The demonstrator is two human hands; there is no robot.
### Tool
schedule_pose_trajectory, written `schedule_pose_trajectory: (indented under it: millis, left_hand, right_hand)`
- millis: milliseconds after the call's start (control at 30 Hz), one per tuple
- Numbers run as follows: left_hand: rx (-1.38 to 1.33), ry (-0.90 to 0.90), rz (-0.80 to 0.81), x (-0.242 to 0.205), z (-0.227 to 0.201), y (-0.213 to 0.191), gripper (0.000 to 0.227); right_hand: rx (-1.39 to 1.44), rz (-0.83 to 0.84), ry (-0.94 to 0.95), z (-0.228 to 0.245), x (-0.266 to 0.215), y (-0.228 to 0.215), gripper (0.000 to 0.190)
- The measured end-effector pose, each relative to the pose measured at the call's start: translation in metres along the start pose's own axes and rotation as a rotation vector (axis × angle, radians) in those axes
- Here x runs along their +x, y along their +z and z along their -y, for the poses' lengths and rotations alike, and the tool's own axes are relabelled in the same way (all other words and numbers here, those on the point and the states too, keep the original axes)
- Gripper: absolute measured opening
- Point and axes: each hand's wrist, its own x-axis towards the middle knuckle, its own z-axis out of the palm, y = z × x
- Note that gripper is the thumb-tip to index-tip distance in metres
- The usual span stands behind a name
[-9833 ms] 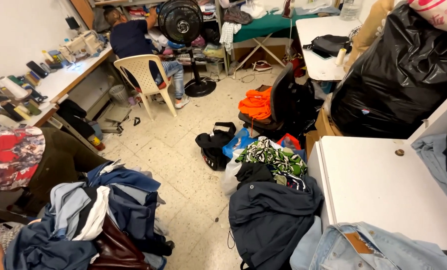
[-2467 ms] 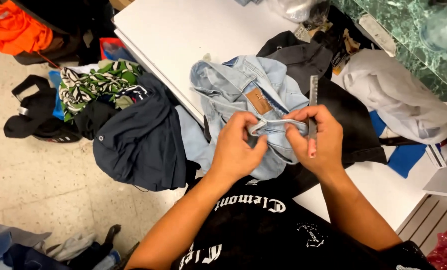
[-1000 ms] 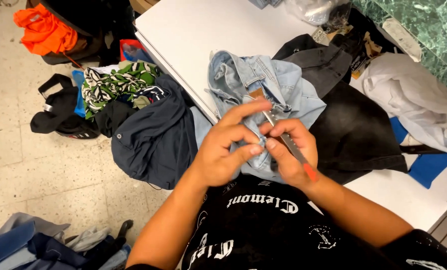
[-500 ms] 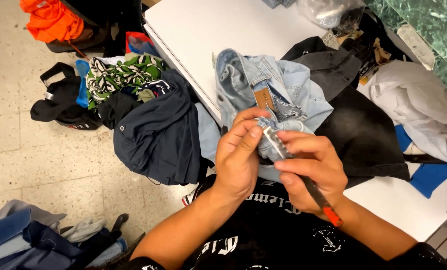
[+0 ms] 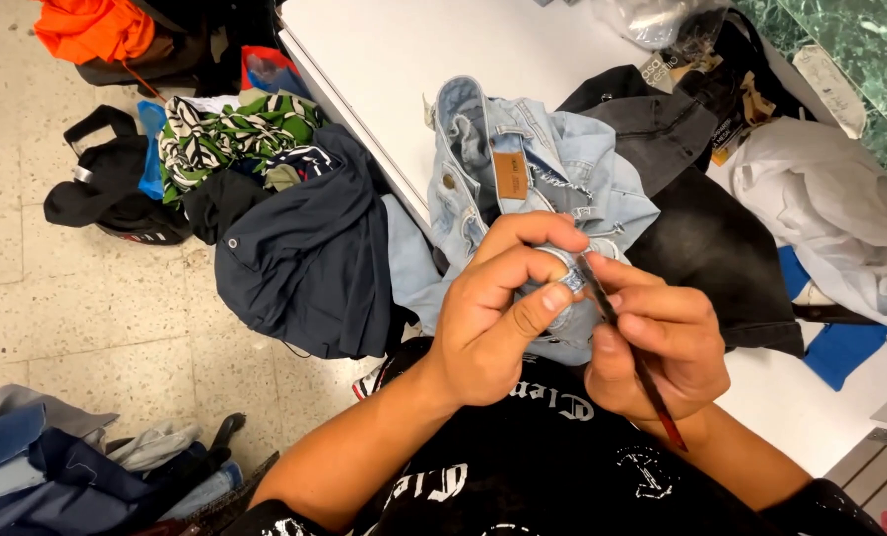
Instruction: Distress denim jeans by scraping the edges and waistband with a small blade to create a frayed effect
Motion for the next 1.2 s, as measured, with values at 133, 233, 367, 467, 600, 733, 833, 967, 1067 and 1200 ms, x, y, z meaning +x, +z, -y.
schedule_pose_trajectory:
  millis: [133, 233, 367, 467, 600, 733, 833, 967, 1067, 1200]
  left_hand:
    - [-0.02, -0.005, 0.011, 0.0, 0.0, -0.001, 0.026]
    - [-0.037, -0.007, 0.02, 0.001, -0.007, -0.001, 0.025]
    - [0.148, -0.017, 0.142, 0.004, -0.017, -0.005, 0.031]
    - [0.145, -0.003, 0.163, 0.002, -0.014, -0.007, 0.028]
    - [0.109, 0.028, 0.186, 0.002, -0.011, -0.008, 0.024]
    - [0.102, -0.007, 0.182, 0.002, -0.012, -0.007, 0.026]
    - [0.09, -0.011, 0.204, 0.0, -0.008, -0.008, 0.023]
    - [0.013, 0.004, 0.241, 0.001, -0.005, -0.008, 0.022]
    - [-0.118, -0.048, 0.235, 0.001, 0.001, -0.006, 0.024]
    - [-0.24, -0.092, 0.286, 0.0, 0.007, -0.003, 0.025]
  right_hand:
    - [0.063, -0.024, 0.014, -0.001, -0.007, -0.003, 0.016]
    - [0.094, -0.076, -0.017, -0.004, -0.012, -0.001, 0.013]
    - [-0.074, -0.084, -0.031, 0.002, -0.003, 0.006, 0.014]
    - [-0.169, -0.018, 0.01, 0.007, 0.001, 0.003, 0.013]
    - [-0.171, -0.051, 0.022, 0.009, 0.002, 0.009, 0.009]
    - [-0.117, -0.192, 0.031, 0.014, -0.008, 0.016, 0.01]
    - [-0.17, -0.157, 0.066, 0.019, -0.003, 0.014, 0.009]
    - [-0.15, -0.103, 0.036, 0.014, -0.009, 0.012, 0.013]
    - [-0.062, -0.174, -0.056, 0.007, -0.014, 0.022, 0.015]
    - [-0.085, -0.245, -0.097, 0.007, -0.012, 0.027, 0.015]
